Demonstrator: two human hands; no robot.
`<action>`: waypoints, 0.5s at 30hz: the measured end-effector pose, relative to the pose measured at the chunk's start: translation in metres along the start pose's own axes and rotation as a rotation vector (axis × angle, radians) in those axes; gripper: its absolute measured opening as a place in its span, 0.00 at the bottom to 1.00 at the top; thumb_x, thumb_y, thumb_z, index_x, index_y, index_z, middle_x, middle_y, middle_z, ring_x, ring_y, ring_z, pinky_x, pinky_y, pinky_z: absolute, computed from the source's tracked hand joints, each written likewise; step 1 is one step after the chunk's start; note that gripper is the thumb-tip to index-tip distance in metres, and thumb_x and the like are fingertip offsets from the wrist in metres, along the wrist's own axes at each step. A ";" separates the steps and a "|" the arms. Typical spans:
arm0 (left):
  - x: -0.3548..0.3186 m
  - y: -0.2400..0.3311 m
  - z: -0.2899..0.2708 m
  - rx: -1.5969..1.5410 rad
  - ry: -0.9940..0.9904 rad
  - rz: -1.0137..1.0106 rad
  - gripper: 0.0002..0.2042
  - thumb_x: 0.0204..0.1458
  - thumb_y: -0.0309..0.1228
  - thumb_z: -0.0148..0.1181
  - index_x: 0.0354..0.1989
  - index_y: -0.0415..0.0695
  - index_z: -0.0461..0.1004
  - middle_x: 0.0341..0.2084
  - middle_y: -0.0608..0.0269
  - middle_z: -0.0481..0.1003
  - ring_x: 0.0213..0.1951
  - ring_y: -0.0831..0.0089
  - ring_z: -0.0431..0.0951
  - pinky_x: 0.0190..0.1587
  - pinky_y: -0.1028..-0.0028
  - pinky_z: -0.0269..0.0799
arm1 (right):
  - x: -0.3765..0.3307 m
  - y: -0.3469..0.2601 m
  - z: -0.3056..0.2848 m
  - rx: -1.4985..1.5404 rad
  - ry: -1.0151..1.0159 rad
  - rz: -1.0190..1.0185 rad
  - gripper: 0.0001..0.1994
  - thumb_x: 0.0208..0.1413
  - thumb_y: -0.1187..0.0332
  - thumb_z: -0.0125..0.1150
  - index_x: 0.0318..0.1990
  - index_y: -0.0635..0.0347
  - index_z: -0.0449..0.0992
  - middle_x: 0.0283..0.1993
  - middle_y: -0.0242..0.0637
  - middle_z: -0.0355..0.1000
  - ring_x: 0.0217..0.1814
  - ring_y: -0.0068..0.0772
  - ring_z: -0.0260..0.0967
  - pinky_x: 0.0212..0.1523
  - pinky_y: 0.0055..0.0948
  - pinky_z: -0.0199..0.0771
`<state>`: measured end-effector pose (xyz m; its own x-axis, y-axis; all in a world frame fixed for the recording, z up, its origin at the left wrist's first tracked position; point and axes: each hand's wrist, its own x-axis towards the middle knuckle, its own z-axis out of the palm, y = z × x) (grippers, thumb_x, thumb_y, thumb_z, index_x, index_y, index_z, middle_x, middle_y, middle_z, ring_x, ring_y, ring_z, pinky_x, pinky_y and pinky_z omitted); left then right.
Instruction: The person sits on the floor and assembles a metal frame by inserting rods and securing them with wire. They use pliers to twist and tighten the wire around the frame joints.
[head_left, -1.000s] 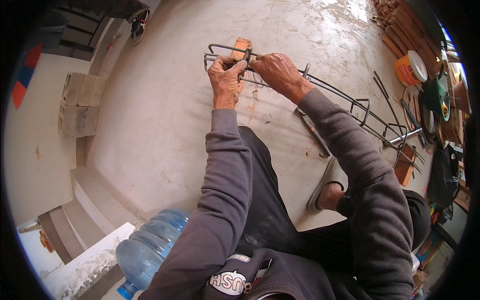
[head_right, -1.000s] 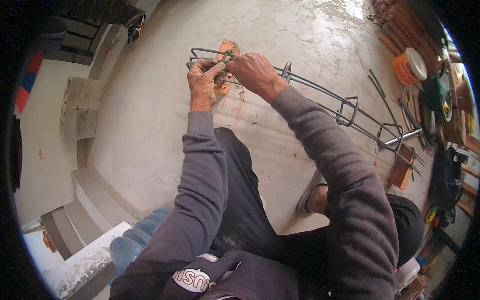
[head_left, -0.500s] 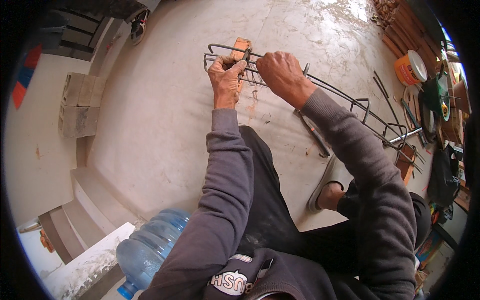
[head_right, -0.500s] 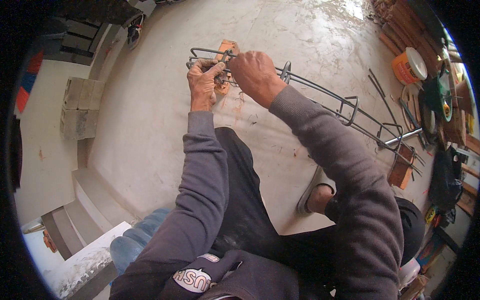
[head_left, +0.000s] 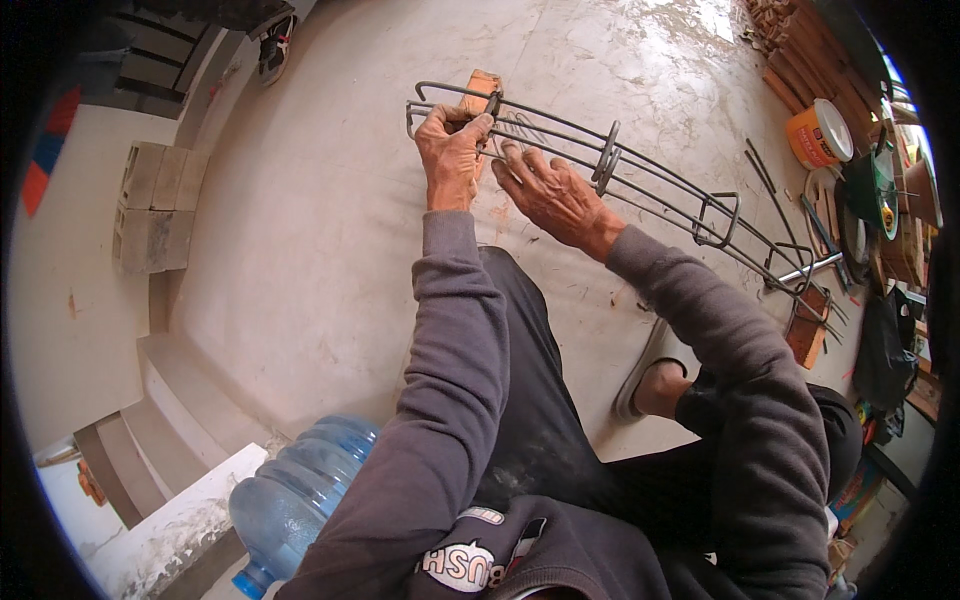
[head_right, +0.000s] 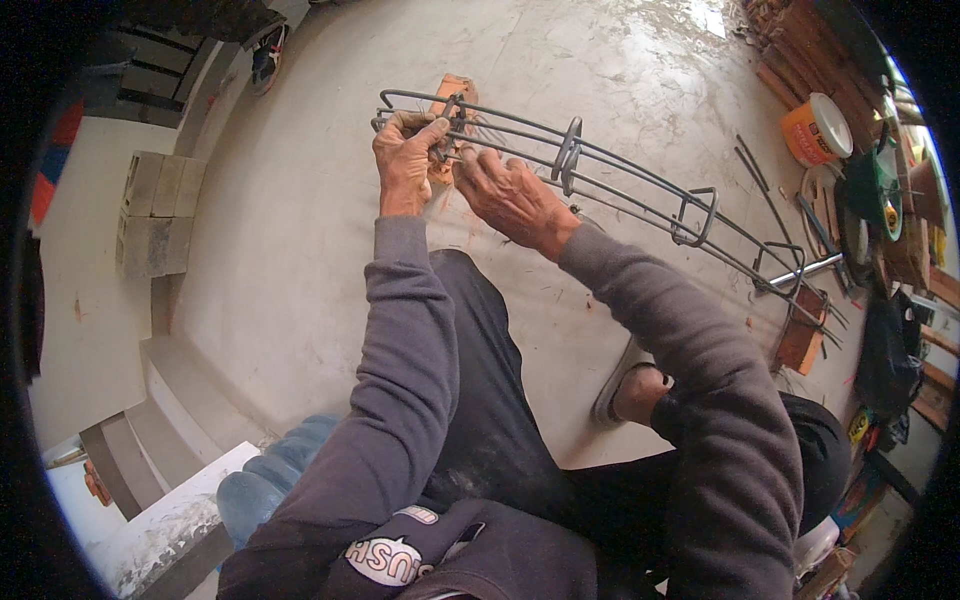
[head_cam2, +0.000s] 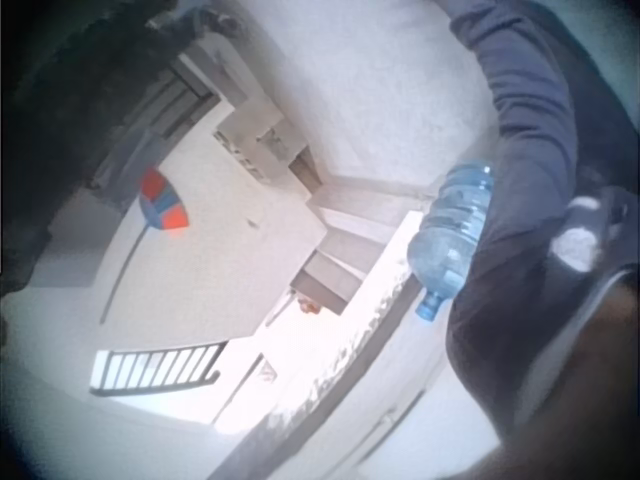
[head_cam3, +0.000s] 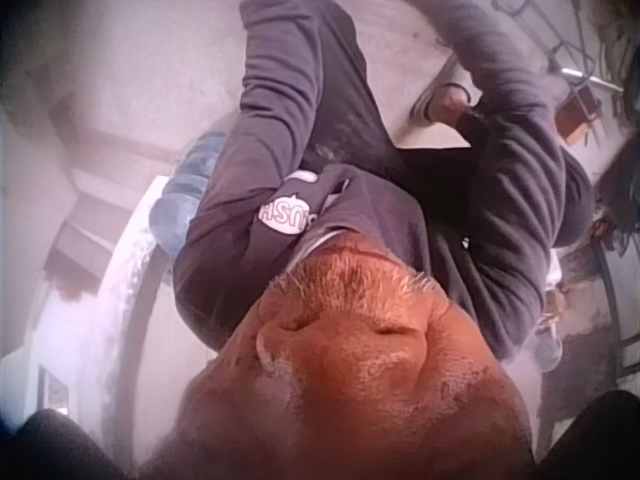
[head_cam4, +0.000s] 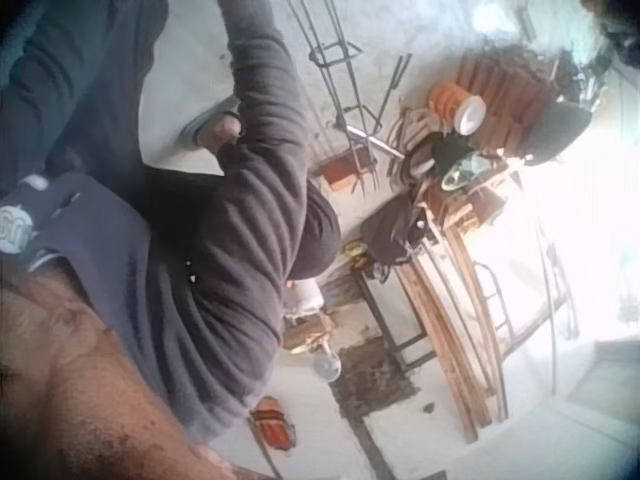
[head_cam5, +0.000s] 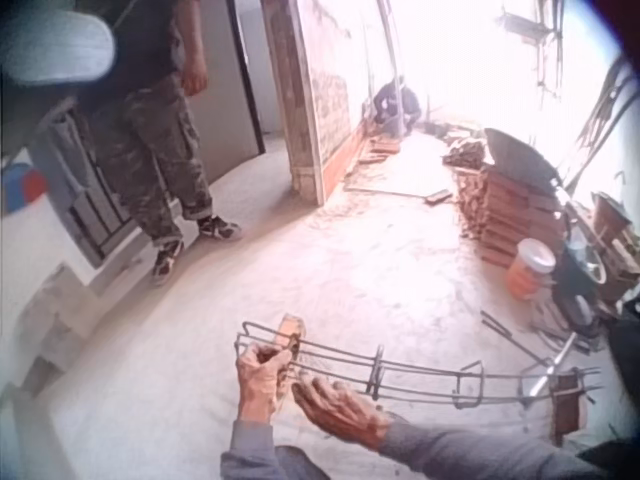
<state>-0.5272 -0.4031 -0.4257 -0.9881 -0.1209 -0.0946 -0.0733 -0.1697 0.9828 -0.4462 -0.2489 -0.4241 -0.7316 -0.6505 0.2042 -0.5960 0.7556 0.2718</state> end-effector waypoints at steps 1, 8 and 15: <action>-0.001 0.000 0.001 -0.022 -0.004 0.002 0.10 0.45 0.17 0.69 0.32 0.37 0.73 0.24 0.60 0.77 0.21 0.78 0.75 0.22 0.80 0.71 | -0.002 -0.003 0.005 0.018 0.002 0.040 0.22 0.56 0.72 0.55 0.59 0.65 0.66 0.51 0.43 0.68 0.50 0.32 0.67 0.36 0.25 0.75; -0.001 0.000 -0.003 -0.020 -0.025 0.060 0.10 0.44 0.18 0.70 0.32 0.38 0.73 0.24 0.61 0.77 0.20 0.79 0.75 0.20 0.82 0.70 | 0.003 -0.017 0.018 0.552 -0.050 0.462 0.27 0.57 0.76 0.51 0.65 0.69 0.59 0.43 0.53 0.71 0.48 0.48 0.71 0.43 0.37 0.76; -0.002 0.001 -0.002 0.033 -0.018 0.050 0.10 0.45 0.18 0.70 0.32 0.38 0.73 0.23 0.62 0.77 0.21 0.80 0.75 0.19 0.82 0.69 | 0.012 -0.016 0.018 0.267 -0.008 0.318 0.25 0.55 0.76 0.55 0.61 0.74 0.63 0.36 0.49 0.74 0.38 0.40 0.77 0.31 0.31 0.81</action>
<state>-0.5253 -0.4053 -0.4244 -0.9929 -0.1110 -0.0424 -0.0276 -0.1310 0.9910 -0.4514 -0.2675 -0.4433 -0.8950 -0.3817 0.2308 -0.4041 0.9130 -0.0569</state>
